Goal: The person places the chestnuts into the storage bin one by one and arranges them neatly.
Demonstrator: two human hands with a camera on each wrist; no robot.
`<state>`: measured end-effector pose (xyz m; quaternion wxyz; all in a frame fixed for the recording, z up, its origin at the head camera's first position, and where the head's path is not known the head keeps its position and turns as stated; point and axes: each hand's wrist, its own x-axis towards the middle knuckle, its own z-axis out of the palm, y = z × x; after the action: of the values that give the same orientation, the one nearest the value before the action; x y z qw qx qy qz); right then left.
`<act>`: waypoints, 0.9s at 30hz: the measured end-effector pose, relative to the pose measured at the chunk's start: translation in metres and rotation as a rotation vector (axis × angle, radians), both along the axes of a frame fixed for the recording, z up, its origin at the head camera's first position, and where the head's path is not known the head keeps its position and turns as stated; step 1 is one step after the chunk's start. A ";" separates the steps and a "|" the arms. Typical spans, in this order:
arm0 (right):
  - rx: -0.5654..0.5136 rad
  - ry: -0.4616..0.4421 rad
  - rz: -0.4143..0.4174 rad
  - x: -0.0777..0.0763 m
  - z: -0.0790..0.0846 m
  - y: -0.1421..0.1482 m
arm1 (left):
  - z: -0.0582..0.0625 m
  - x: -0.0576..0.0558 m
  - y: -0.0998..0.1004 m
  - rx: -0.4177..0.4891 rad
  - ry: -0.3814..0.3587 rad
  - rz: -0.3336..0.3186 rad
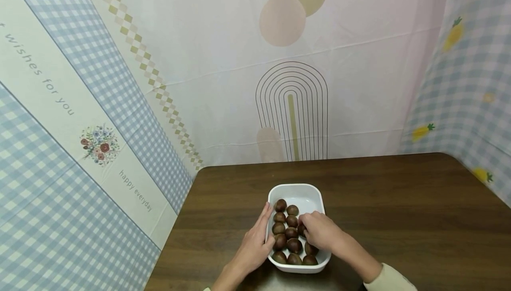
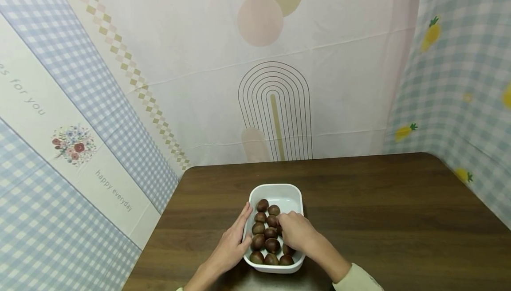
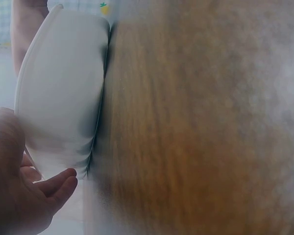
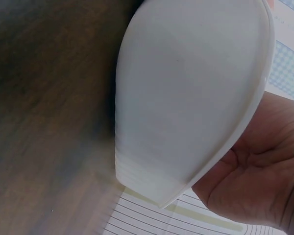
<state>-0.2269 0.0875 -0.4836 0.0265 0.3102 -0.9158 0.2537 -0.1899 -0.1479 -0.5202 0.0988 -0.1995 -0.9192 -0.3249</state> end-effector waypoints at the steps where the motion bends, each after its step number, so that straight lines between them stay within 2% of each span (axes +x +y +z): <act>1: 0.000 -0.005 -0.003 0.000 0.000 0.000 | 0.000 0.000 0.000 0.001 0.000 0.000; 6: 0.045 -0.041 -0.047 0.005 0.000 -0.006 | 0.001 0.000 0.000 0.002 -0.010 0.002; 12: 0.212 0.067 -0.096 0.013 -0.007 -0.014 | 0.001 0.000 0.000 -0.007 -0.017 0.002; 16: 0.291 0.093 -0.111 0.015 -0.009 -0.017 | 0.001 0.000 0.000 -0.008 -0.007 0.003; 23: 0.296 0.105 -0.106 0.018 -0.013 -0.016 | 0.000 -0.001 0.000 -0.013 0.000 0.001; 27: 0.303 0.081 -0.097 0.023 -0.011 -0.014 | 0.000 -0.001 0.000 -0.014 0.001 -0.001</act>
<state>-0.2044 0.0736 -0.4945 0.0283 0.2762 -0.9557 0.0982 -0.1906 -0.1480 -0.5202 0.0979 -0.2009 -0.9212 -0.3184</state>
